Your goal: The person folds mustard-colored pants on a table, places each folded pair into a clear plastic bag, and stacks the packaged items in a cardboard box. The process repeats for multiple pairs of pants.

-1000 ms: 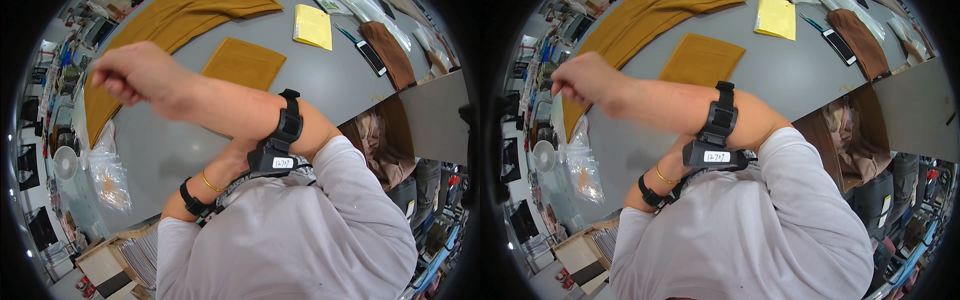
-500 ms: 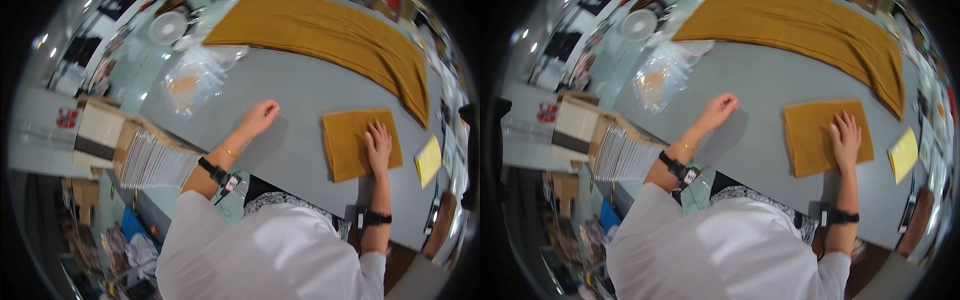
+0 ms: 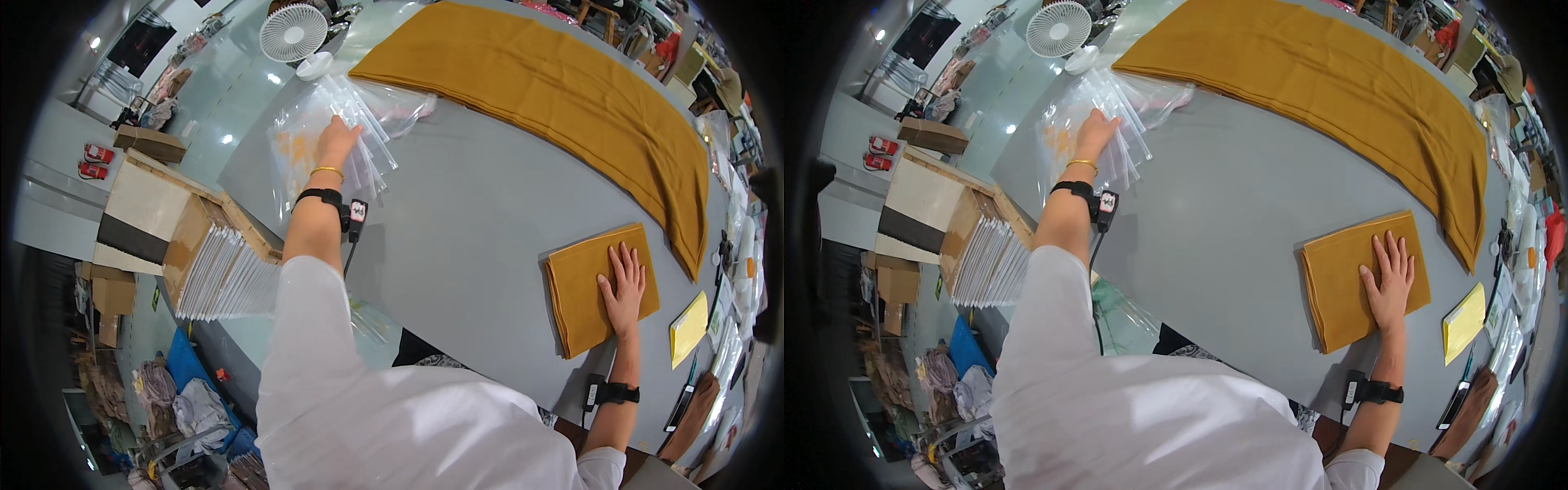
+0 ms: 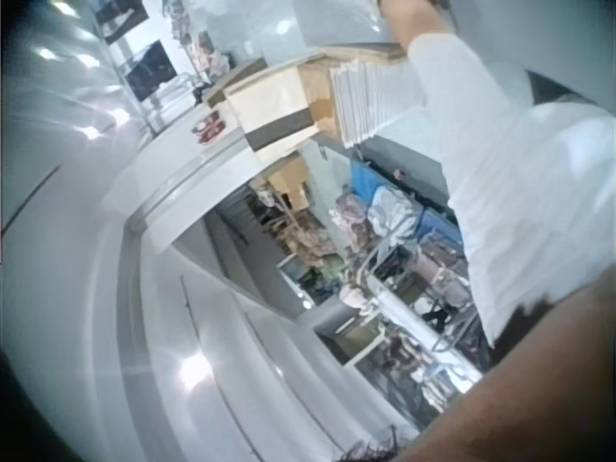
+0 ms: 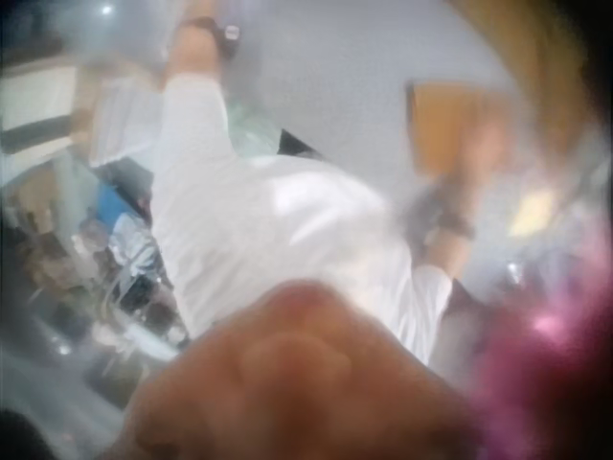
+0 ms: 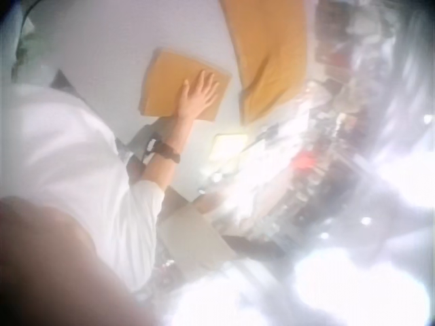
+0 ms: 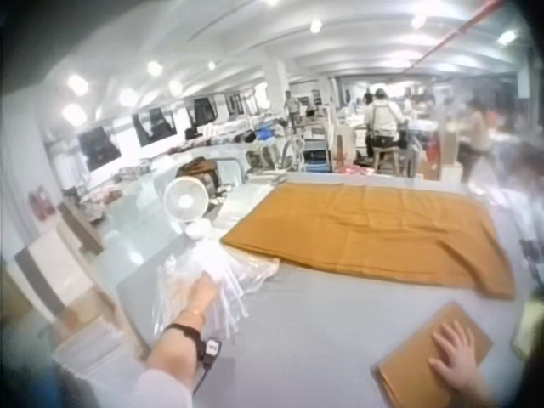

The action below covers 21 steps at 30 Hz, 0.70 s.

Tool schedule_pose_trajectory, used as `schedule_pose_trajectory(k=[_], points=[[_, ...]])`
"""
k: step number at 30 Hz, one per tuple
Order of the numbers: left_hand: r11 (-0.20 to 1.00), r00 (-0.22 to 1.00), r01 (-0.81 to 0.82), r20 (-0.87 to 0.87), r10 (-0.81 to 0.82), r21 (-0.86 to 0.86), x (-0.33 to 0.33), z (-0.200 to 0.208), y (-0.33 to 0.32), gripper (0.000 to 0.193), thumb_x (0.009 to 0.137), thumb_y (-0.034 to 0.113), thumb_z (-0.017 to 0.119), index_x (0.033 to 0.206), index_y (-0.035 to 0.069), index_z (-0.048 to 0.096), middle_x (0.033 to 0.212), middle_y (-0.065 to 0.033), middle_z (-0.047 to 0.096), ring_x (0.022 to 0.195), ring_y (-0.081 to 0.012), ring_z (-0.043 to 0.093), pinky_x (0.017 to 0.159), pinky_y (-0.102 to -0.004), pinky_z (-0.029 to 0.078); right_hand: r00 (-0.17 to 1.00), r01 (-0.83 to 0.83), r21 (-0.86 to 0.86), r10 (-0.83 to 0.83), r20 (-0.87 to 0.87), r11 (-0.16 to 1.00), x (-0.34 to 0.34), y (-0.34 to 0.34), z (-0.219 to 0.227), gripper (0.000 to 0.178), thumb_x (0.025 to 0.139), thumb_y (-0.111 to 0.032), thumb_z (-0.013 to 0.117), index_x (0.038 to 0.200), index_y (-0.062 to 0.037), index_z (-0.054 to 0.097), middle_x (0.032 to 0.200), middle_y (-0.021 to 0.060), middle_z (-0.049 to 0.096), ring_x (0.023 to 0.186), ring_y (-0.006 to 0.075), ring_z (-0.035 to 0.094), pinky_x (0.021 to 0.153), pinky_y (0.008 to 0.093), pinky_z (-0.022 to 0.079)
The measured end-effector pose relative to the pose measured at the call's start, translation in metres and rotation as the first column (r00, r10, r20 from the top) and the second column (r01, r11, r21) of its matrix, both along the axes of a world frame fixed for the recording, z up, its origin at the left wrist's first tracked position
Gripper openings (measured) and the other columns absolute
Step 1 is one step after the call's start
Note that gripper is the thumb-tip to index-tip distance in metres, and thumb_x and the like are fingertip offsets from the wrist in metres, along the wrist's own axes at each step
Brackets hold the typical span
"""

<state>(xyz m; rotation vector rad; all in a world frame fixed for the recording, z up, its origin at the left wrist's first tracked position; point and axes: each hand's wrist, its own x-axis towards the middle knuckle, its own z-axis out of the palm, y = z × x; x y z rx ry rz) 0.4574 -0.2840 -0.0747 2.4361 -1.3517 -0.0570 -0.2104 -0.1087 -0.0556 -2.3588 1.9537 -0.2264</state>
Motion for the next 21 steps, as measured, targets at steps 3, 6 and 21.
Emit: schedule_pose_trajectory(k=[3, 6, 21], points=[[0.977, 0.992, 0.107, 0.041, -0.117, 0.185, -0.006, 0.005, 0.018, 0.047, 0.092, 0.041, 0.065, 0.118, 0.002, 0.065, 0.114, -0.0249, 0.073, 0.11, -0.0435, 0.069, 0.097, -0.0507, 0.054, 0.999, -0.023, -0.06, 0.025, 0.022, 0.998, -0.002, 0.002, -0.007, 0.059, 0.102, -0.044, 0.058, 0.156, -0.0213, 0.051, 0.168, 0.003, 0.037, 0.16, 0.0297, 0.022, 0.129, 0.0506, 0.011], [0.98, 0.988, 0.144, 0.037, -0.151, 0.14, 0.006, 0.008, 0.036, 0.042, 0.094, 0.037, 0.059, 0.114, 0.001, 0.067, 0.116, -0.0269, 0.072, 0.111, -0.0441, 0.068, 0.097, -0.051, 0.053, 0.998, -0.029, -0.047, 0.032, 0.047, 0.998, -0.007, 0.001, -0.014, 0.059, 0.101, -0.042, 0.062, 0.154, -0.0201, 0.051, 0.167, 0.005, 0.038, 0.159, 0.03, 0.023, 0.129, 0.0501, 0.011], [0.403, 0.087, 0.834, -0.633, -0.769, -0.376, -0.269, 0.134, 0.215, 0.017, 0.102, 0.012, 0.061, 0.117, 0.004, 0.066, 0.089, -0.0039, 0.075, 0.08, -0.0155, 0.07, 0.068, -0.0303, 0.053, 0.682, -0.606, -0.56, 0.731, -0.001, 0.565, 0.154, 0.054, 0.157, 0.025, 0.094, -0.024, 0.072, 0.111, -0.0083, 0.065, 0.103, 0.0096, 0.068, 0.108, 0.0287, 0.066, 0.097, 0.0432, 0.053]])
